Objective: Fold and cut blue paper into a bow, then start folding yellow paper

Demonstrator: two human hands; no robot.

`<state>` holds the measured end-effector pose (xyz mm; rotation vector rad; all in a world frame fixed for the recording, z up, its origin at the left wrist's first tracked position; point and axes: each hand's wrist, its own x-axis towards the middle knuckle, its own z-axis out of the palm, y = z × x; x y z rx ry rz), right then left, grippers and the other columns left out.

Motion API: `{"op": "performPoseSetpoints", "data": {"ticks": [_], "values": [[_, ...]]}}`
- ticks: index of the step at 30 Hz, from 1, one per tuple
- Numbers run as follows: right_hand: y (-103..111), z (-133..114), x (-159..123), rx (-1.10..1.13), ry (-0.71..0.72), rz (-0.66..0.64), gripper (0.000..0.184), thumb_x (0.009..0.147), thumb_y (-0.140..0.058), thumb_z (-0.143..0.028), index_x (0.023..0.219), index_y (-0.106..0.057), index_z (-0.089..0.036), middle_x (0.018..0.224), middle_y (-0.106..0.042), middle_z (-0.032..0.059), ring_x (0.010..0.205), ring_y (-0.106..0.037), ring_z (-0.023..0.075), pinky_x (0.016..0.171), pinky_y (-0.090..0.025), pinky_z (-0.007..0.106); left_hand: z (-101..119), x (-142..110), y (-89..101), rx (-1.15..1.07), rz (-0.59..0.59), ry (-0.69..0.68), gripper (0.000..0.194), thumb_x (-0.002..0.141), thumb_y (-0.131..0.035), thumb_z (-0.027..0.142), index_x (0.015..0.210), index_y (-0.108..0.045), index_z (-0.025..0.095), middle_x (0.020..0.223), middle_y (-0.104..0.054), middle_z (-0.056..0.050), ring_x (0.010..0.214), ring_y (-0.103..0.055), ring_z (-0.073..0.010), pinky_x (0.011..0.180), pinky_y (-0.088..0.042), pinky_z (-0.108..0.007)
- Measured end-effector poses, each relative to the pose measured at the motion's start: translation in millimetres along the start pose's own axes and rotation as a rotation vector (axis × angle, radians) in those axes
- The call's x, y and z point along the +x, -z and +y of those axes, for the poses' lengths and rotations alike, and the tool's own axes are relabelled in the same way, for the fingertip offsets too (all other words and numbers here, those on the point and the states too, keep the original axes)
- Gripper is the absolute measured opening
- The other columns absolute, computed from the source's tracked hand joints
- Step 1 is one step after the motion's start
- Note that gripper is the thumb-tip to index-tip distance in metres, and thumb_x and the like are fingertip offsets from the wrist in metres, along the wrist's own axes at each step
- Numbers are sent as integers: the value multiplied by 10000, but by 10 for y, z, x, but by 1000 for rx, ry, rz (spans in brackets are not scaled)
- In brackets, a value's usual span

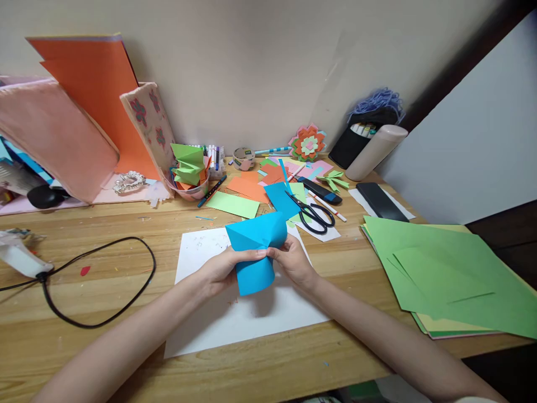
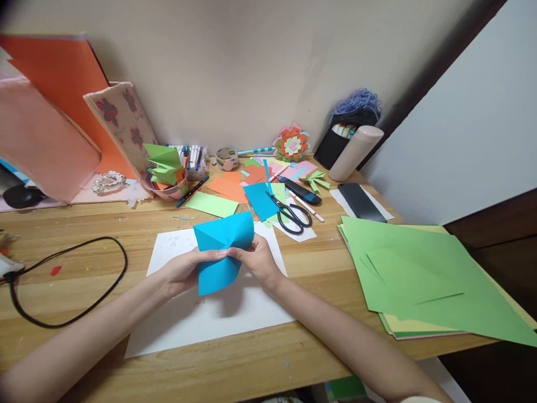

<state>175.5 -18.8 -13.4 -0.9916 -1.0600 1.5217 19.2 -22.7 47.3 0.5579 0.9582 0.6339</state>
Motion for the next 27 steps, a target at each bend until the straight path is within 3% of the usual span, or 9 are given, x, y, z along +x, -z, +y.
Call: {"op": "performPoseSetpoints", "data": {"ticks": [5,10,15,19,27], "values": [[-62,-70,22,-4,32,47,460,604,-755,-452,946,-555,-217,968,-653,62,921,-600,229,797,-484,346,-17,45,20,-19,43,-53,569,614,-776,257,1145,-585,188,1100,-666,-92,956,-640,-250,785,-536,-325],[-63,-159,-24,-123,173,111,748,658,-746,-359,1239,-279,-312,1136,-540,64,1018,-556,218,825,-476,351,-35,103,36,-85,88,-135,571,666,-742,280,1193,-538,201,1161,-634,-91,945,-643,-229,750,-551,-303],[-53,-166,-90,-519,277,12,502,646,-729,-428,1032,-462,-250,1101,-484,57,1043,-479,234,884,-405,343,-29,80,18,-72,147,-140,505,687,-722,315,1146,-561,177,1024,-686,-85,779,-665,-184,642,-543,-253],[-75,-158,-111,-682,326,9,476,646,-717,-424,965,-419,-232,980,-450,36,951,-469,210,824,-400,319,-39,58,12,-57,176,-161,449,688,-719,320,1097,-597,182,974,-697,-61,773,-661,-174,606,-524,-225],[-107,-167,-126,-769,359,23,288,750,-596,-346,915,-397,-221,897,-445,26,862,-476,189,747,-412,312,-115,49,-35,-130,149,-197,462,715,-698,308,1145,-581,187,1113,-659,-89,956,-640,-236,808,-533,-329]]}}
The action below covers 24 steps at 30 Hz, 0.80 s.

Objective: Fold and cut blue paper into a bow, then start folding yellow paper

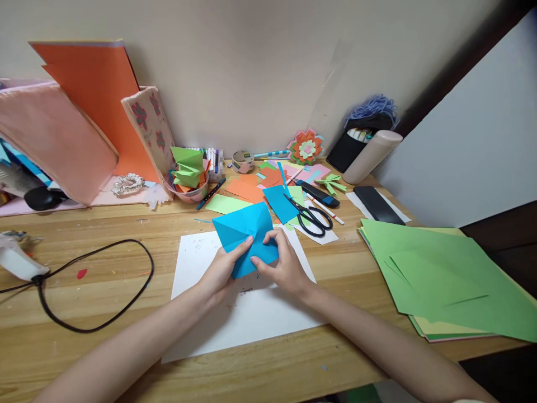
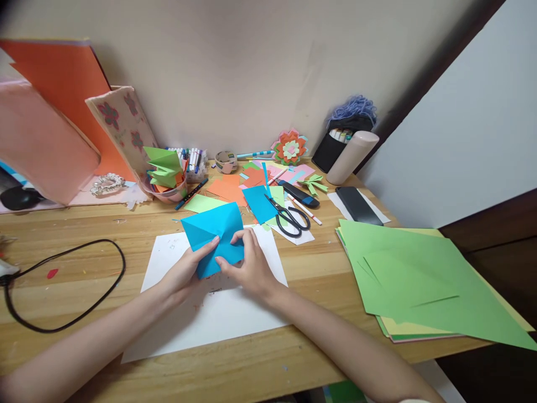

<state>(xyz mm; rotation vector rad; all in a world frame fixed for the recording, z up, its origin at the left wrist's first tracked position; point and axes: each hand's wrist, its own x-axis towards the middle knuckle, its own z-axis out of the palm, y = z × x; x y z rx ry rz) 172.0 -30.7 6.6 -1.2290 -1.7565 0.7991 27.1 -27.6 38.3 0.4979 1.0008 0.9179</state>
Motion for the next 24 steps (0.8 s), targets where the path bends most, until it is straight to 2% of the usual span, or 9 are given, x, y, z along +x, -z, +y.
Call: {"op": "performPoseSetpoints", "data": {"ticks": [5,8,15,24], "values": [[-42,12,-42,-52,46,-21,374,748,-599,-422,966,-371,-220,960,-412,53,905,-464,211,761,-427,344,-40,-21,-15,-13,36,-39,447,719,-688,354,1126,-593,195,1120,-657,-85,945,-645,-240,830,-525,-352],[-76,9,-71,-62,19,-40,434,738,-608,-451,996,-347,-220,1010,-400,67,910,-467,216,740,-441,351,-66,-29,-20,-12,39,-88,424,737,-668,372,1114,-597,193,1110,-660,-78,949,-641,-226,866,-503,-344],[-86,17,-92,-24,12,-67,224,875,-449,-364,1016,-364,-212,1007,-424,68,904,-486,189,774,-454,346,-97,-34,-31,-38,-45,-155,404,779,-621,377,1116,-584,157,1149,-633,-98,1059,-581,-228,936,-447,-349],[-41,-23,-46,-46,25,1,179,845,-527,-364,778,-460,-212,853,-398,15,795,-479,156,700,-444,282,-71,-20,15,67,13,-193,393,782,-607,405,1091,-586,164,1144,-635,-91,1049,-580,-229,922,-442,-352]]}}
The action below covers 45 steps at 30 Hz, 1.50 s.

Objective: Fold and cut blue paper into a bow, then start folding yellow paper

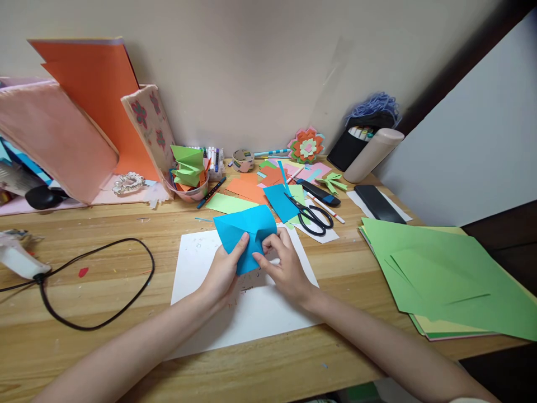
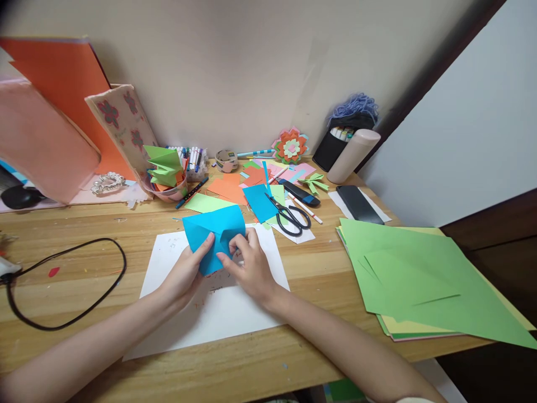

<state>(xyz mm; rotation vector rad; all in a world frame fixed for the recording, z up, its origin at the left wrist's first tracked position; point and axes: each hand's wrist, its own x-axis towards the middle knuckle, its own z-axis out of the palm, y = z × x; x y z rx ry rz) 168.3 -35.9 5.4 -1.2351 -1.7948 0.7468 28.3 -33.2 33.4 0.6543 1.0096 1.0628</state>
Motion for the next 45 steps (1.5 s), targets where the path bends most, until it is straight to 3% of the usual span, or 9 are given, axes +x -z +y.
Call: {"op": "performPoseSetpoints", "data": {"ticks": [10,19,23,27,30,37,40,45], "values": [[-6,-27,-21,28,32,66,153,820,-565,-321,793,-462,-212,823,-461,14,784,-485,157,685,-427,282,-32,-1,-14,-45,-14,-6,362,777,-614,399,1062,-595,176,1090,-651,-77,989,-600,-206,887,-458,-327],[-22,17,-40,192,0,163,160,777,-627,-320,798,-513,-210,750,-559,-7,726,-570,140,711,-491,290,-47,4,10,-38,3,-10,303,720,-674,387,911,-627,156,863,-678,-42,754,-618,-151,655,-490,-241],[-20,20,-58,279,-101,192,272,733,-675,-342,910,-508,-221,781,-618,-1,695,-632,154,588,-524,265,-34,8,11,30,59,1,359,678,-695,435,874,-619,144,728,-663,-24,599,-595,-130,518,-447,-216],[1,-2,-57,357,-172,127,364,743,-664,-358,1052,-520,-230,847,-660,33,744,-660,186,458,-508,230,-19,13,7,55,115,-24,383,641,-723,434,856,-611,138,710,-660,-28,597,-592,-132,529,-443,-215],[22,3,-40,300,-86,160,276,747,-669,-331,991,-597,-223,939,-659,47,772,-640,178,540,-521,263,-38,22,25,70,119,-68,348,645,-721,423,809,-610,137,692,-652,-25,610,-585,-131,565,-452,-220],[76,56,1,37,124,294,111,748,-685,-266,856,-669,-245,711,-610,6,729,-531,176,695,-440,346,-50,14,32,79,94,-103,294,623,-744,385,756,-649,140,688,-663,-27,645,-601,-156,600,-447,-248],[105,49,8,-46,197,326,75,741,-694,-259,814,-679,-257,624,-558,-6,718,-490,188,704,-401,362,-16,-7,8,21,61,-88,308,631,-741,386,803,-660,143,823,-692,-58,769,-622,-188,701,-464,-283],[117,40,-2,-102,315,368,37,742,-691,-261,754,-661,-243,576,-551,-2,676,-477,191,673,-372,365,-6,-36,14,-38,0,-72,245,668,-720,354,796,-649,158,813,-675,-34,775,-606,-171,705,-465,-271]]}}
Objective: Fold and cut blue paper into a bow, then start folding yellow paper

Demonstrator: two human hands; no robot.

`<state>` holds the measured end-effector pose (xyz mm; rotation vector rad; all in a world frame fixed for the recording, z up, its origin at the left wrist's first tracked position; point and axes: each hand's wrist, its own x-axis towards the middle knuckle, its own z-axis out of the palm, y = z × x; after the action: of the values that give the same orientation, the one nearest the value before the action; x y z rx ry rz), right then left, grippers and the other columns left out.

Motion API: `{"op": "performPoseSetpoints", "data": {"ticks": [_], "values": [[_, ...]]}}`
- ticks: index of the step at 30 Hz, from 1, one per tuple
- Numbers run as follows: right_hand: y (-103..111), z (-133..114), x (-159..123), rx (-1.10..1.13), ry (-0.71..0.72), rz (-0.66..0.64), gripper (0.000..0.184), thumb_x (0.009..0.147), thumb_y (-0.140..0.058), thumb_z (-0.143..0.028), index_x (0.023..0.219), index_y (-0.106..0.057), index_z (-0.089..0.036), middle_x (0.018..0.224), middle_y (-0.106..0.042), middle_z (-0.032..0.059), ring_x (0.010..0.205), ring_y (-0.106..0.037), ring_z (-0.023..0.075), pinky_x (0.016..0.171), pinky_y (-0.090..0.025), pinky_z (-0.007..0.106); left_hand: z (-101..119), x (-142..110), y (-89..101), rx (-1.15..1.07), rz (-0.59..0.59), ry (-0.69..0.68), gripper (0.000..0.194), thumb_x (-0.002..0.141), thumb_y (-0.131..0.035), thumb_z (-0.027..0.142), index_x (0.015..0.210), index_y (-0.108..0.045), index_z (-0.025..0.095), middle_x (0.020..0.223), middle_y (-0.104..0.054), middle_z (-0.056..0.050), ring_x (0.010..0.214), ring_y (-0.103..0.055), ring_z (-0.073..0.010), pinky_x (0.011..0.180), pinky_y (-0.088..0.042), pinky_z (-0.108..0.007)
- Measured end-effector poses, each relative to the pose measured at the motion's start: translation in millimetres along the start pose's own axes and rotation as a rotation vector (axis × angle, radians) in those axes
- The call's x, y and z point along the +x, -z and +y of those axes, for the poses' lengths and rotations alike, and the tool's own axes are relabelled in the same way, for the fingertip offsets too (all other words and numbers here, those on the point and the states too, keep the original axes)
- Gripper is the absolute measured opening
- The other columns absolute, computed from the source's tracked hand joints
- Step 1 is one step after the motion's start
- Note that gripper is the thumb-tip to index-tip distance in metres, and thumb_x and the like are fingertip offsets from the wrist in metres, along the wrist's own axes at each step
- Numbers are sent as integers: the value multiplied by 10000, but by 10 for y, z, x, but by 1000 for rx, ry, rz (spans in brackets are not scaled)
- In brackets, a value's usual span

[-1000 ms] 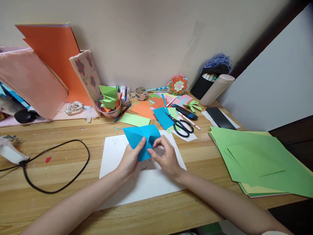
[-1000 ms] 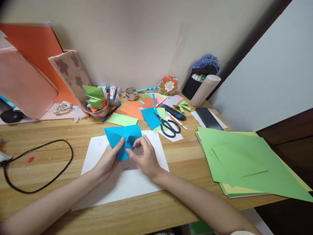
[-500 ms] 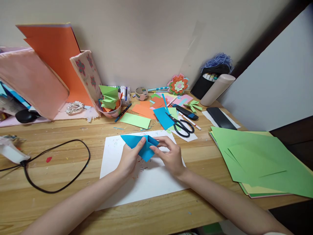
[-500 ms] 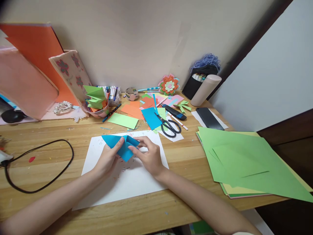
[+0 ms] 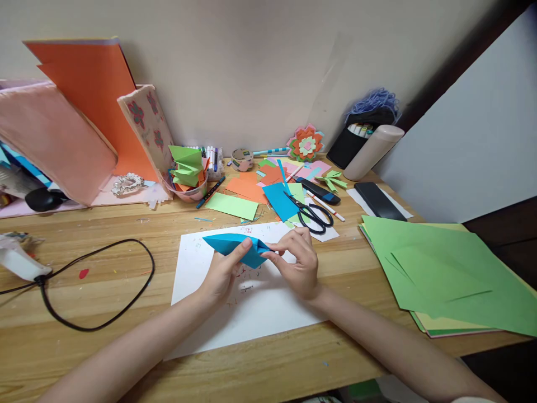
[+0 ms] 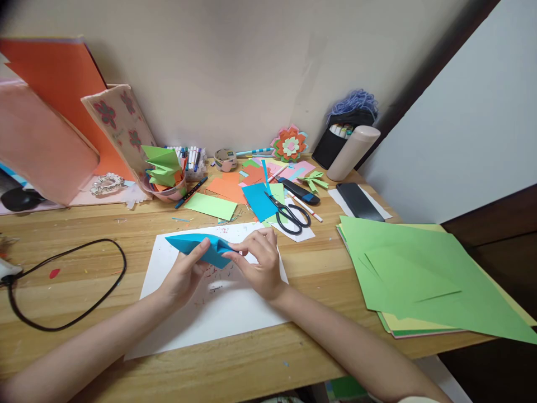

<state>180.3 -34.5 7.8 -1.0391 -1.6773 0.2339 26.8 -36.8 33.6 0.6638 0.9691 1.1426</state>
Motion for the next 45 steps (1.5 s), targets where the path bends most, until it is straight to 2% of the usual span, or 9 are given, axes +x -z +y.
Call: {"op": "performPoseSetpoints", "data": {"ticks": [5,15,18,21,24,30,33,41,45], "values": [[-15,-19,-34,-73,46,4,68,740,-688,-266,706,-631,-250,523,-506,-7,673,-476,203,669,-372,376,31,-19,-13,-7,32,30,195,662,-723,314,707,-603,167,664,-619,20,613,-564,-119,574,-433,-218],[-15,-60,-19,-43,35,-44,88,754,-670,-260,739,-589,-228,569,-494,-9,682,-476,196,694,-374,377,134,-24,-28,104,43,24,217,638,-735,336,717,-630,163,682,-643,12,645,-582,-131,588,-451,-226],[7,-72,5,-63,-5,-74,184,747,-675,-307,887,-581,-236,727,-555,22,769,-516,218,759,-390,422,174,-21,-19,118,31,49,247,636,-740,333,808,-663,173,762,-680,-9,709,-612,-161,624,-471,-252],[24,-76,23,-39,-57,-113,315,741,-670,-354,1013,-553,-247,967,-550,75,967,-510,257,843,-406,467,202,-18,-19,99,20,116,340,619,-756,327,917,-674,186,879,-703,-41,795,-633,-196,668,-491,-284],[21,-74,22,69,-80,-168,318,771,-638,-345,1056,-529,-254,1088,-541,89,1067,-499,261,866,-439,464,204,-16,-22,71,10,175,371,628,-753,336,957,-678,182,976,-699,-68,842,-637,-213,704,-500,-301],[-1,-76,-10,191,-79,-202,300,819,-589,-251,1105,-500,-241,1069,-601,86,1033,-558,223,848,-493,401,212,-26,-17,136,-1,235,413,681,-693,436,1000,-667,174,977,-692,-84,799,-629,-205,655,-484,-281],[8,-79,-6,199,-67,-220,312,831,-568,-221,1134,-495,-246,1100,-603,80,1054,-554,216,870,-491,397,237,-43,-18,202,-2,210,422,695,-668,468,994,-663,171,955,-688,-80,771,-618,-190,640,-474,-269],[37,-49,25,226,-19,-227,301,842,-541,-195,1134,-519,-266,1085,-619,58,1060,-559,217,885,-486,411,281,-67,-31,237,-31,173,391,710,-668,433,995,-660,166,977,-683,-93,840,-617,-214,698,-480,-298],[49,-31,18,250,2,-200,313,841,-535,-167,1139,-520,-264,1064,-628,60,1037,-573,215,868,-493,410,294,-108,-48,200,-125,160,432,639,-755,292,1042,-651,177,1050,-674,-93,936,-607,-234,761,-473,-310]]}}
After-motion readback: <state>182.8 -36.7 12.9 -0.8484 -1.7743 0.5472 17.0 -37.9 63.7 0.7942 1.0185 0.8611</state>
